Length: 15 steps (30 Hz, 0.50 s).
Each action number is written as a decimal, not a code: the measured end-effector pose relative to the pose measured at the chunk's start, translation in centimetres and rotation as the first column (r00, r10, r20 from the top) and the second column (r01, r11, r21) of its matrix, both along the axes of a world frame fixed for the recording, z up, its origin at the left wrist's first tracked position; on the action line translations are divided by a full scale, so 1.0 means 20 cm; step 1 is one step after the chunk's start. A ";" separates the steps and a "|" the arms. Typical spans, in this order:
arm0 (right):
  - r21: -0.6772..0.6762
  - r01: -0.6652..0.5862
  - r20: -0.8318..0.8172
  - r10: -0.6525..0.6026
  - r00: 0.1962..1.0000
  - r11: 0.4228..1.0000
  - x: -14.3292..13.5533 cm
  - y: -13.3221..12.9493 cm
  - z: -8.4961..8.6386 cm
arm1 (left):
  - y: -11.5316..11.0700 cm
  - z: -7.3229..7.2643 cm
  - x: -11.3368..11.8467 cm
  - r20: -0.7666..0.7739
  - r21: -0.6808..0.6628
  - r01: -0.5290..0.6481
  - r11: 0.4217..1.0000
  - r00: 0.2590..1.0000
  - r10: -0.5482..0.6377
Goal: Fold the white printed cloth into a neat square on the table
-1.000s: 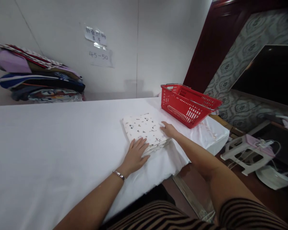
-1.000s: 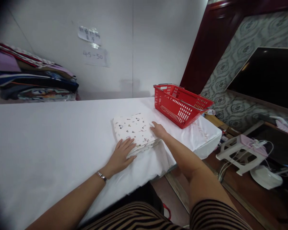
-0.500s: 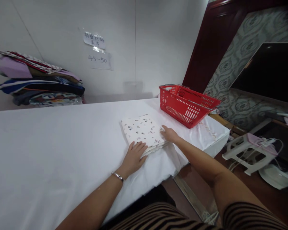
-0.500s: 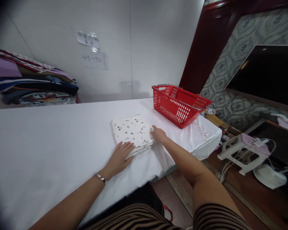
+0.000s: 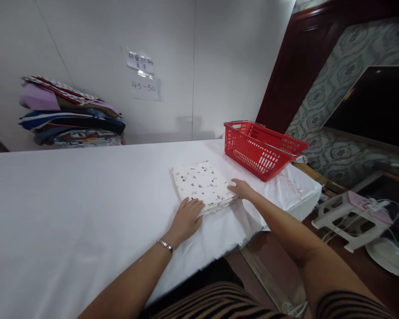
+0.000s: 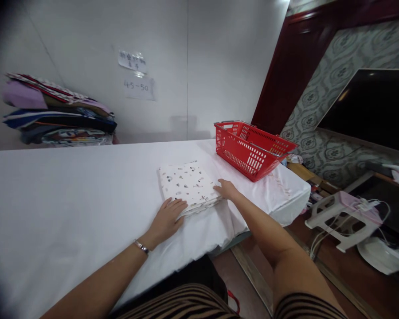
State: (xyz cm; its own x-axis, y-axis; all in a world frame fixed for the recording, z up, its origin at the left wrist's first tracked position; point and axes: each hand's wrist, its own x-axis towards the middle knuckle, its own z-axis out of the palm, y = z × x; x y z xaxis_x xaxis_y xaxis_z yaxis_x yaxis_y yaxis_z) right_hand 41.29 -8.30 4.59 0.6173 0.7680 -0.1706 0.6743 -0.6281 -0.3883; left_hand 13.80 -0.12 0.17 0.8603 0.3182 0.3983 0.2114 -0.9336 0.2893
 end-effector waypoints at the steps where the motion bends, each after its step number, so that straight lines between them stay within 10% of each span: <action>1: 0.015 0.002 -0.008 -0.002 1.000 1.000 -0.01 0.00 0.00 | 0.00 0.00 0.00 -0.007 0.004 -0.010 1.000 1.000 0.010; 15: 0.031 0.000 0.071 -0.002 0.997 1.000 -0.01 -0.03 -0.06 | -0.02 0.00 -0.03 0.038 -0.025 -0.048 0.999 0.998 0.049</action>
